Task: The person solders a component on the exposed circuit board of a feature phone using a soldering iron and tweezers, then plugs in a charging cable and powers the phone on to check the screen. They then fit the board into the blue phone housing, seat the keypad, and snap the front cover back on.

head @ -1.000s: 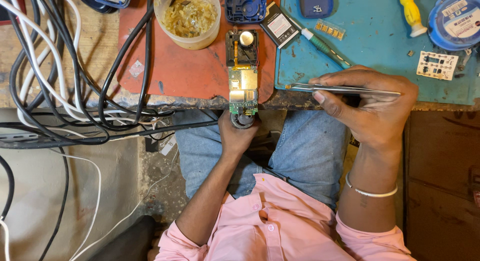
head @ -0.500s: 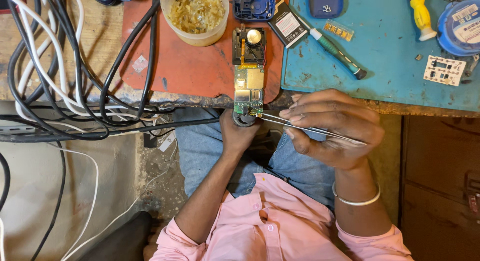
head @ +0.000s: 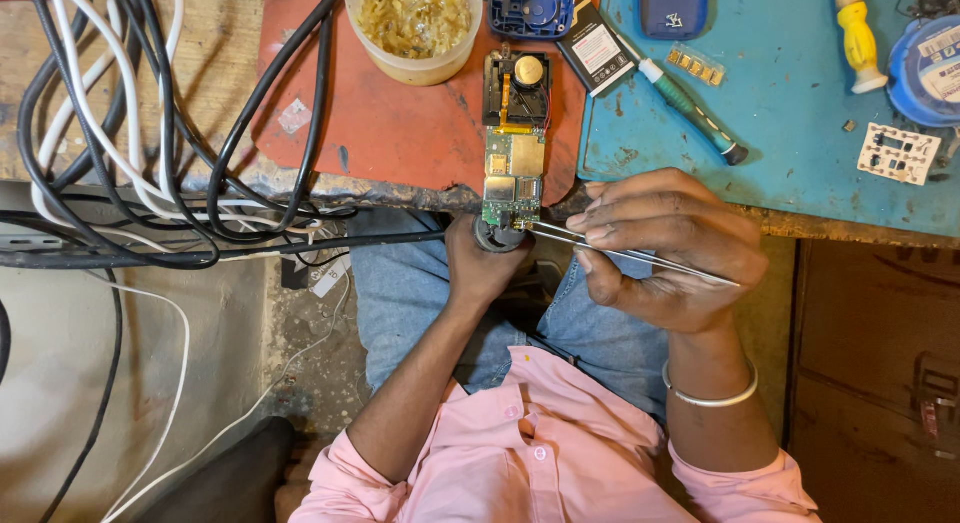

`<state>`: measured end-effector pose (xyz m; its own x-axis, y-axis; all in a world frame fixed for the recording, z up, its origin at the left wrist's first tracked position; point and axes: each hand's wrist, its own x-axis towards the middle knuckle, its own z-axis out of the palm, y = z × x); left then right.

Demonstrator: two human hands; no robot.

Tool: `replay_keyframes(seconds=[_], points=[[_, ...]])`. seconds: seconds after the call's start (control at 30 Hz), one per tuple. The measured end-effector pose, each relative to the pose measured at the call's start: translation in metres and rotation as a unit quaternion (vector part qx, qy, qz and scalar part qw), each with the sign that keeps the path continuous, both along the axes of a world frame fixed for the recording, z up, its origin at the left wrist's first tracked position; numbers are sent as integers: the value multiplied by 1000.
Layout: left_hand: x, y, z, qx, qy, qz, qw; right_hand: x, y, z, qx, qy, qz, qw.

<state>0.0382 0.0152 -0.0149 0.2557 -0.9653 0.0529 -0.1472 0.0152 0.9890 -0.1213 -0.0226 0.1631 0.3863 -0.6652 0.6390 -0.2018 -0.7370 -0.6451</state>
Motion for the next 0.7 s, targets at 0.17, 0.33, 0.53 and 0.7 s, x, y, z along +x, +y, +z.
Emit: replay_keyframes(seconds=[0.17, 0.33, 0.53, 0.7], points=[[2, 0, 0, 16, 4, -3, 1000, 1, 1, 2, -4, -10, 1, 1000], [0, 0, -1, 9, 7, -1, 1000, 3, 0, 2, -18, -11, 3, 1000], [-1, 1, -4, -7, 2, 4, 1000, 5, 1, 4, -20, -6, 4, 1000], [-2, 0, -6, 14, 11, 1, 1000, 4, 1, 7, -34, 17, 5, 999]])
